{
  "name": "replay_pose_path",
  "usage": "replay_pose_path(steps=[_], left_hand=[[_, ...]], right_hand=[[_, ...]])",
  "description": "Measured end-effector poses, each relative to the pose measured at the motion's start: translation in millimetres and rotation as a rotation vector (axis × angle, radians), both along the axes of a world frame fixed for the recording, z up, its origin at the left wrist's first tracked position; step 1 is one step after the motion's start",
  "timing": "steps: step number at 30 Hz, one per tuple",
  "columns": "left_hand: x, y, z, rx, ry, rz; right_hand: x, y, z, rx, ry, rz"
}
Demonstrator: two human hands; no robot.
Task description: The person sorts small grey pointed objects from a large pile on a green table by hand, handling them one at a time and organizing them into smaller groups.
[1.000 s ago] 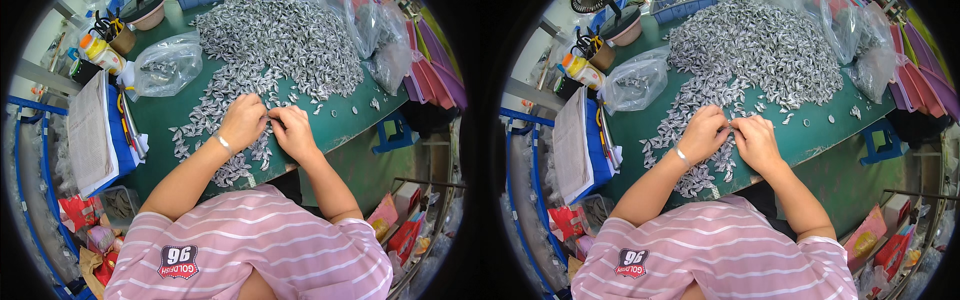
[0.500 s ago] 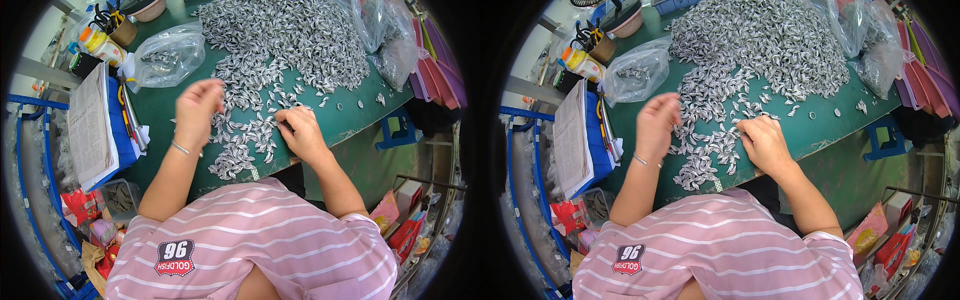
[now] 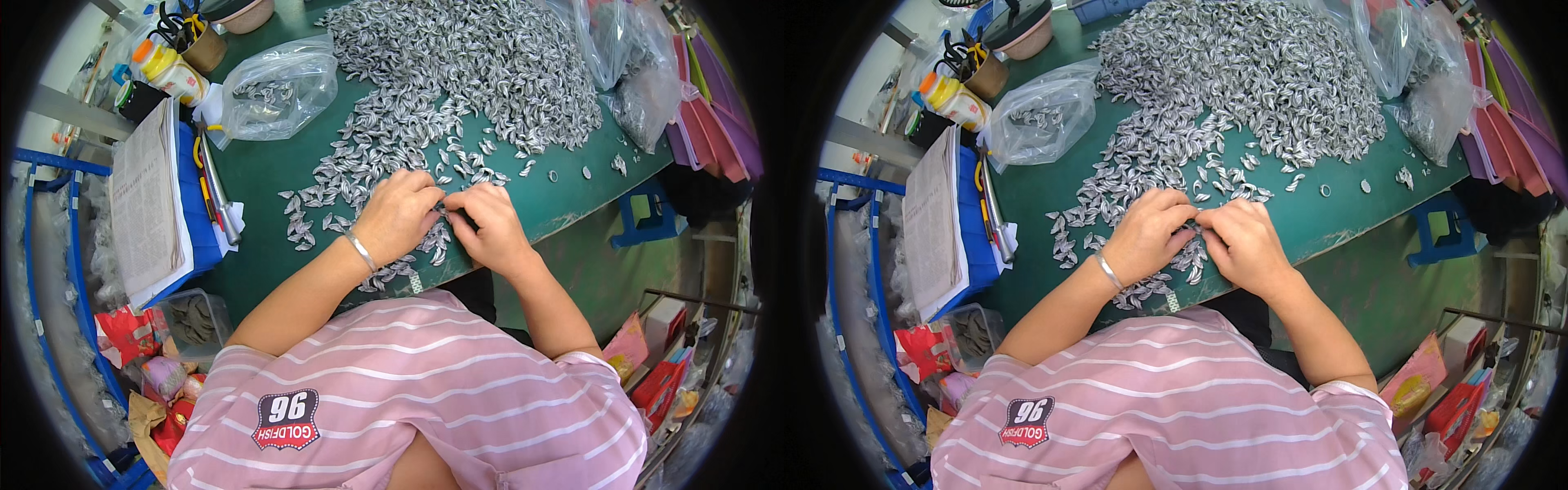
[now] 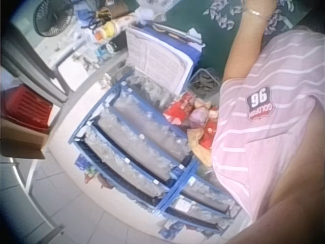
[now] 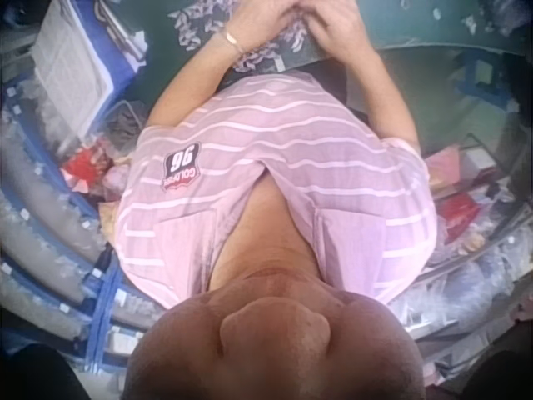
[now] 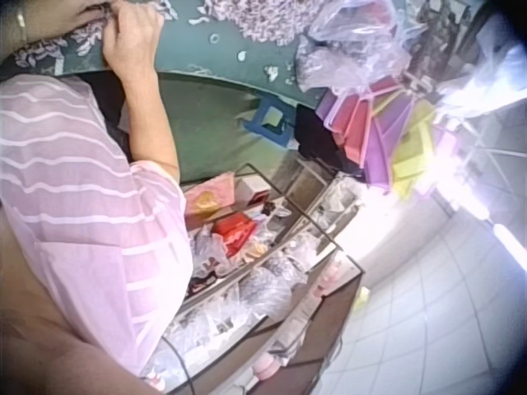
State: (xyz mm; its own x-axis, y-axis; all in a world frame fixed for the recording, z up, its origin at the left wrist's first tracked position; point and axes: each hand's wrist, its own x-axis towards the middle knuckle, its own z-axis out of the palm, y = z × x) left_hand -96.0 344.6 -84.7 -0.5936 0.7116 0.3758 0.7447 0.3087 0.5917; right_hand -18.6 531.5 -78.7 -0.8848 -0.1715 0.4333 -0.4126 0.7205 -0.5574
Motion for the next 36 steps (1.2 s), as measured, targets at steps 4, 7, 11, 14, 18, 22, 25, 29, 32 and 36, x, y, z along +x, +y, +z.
replay_pose_path(steps=[4,7,11,14,18,22,25,29,32,36], left_hand=[[-8,5,-10,-0.093,0.008,-0.041],[-15,28,-4,0.042,0.157,0.204],[-25,35,-13,-0.165,0.188,0.206],[-25,30,-17,-0.077,0.189,0.16],[-18,24,1,0.324,-0.404,0.236],[-45,-14,19,0.972,-0.951,0.437],[-89,-63,18,1.561,-1.165,0.598],[-71,-66,17,1.225,-1.074,0.608],[-42,-37,11,0.685,-0.784,0.557],[-28,-16,-1,0.089,0.067,0.274]], right_hand=[[-18,8,-5,0.034,0.114,-0.178],[-31,10,-9,0.1,0.067,-0.248],[-26,12,-4,-0.086,-0.108,-0.17],[-23,28,-6,-0.082,0.026,-0.307],[-16,33,-10,-0.034,0.064,-0.256],[-8,28,-6,-0.072,0.051,-0.224],[-9,35,-4,-0.086,0.066,-0.342],[-15,26,-5,-0.099,0.073,-0.281],[-18,0,-7,0.039,0.098,-0.045],[-23,-9,-4,-0.047,0.059,0.036]])
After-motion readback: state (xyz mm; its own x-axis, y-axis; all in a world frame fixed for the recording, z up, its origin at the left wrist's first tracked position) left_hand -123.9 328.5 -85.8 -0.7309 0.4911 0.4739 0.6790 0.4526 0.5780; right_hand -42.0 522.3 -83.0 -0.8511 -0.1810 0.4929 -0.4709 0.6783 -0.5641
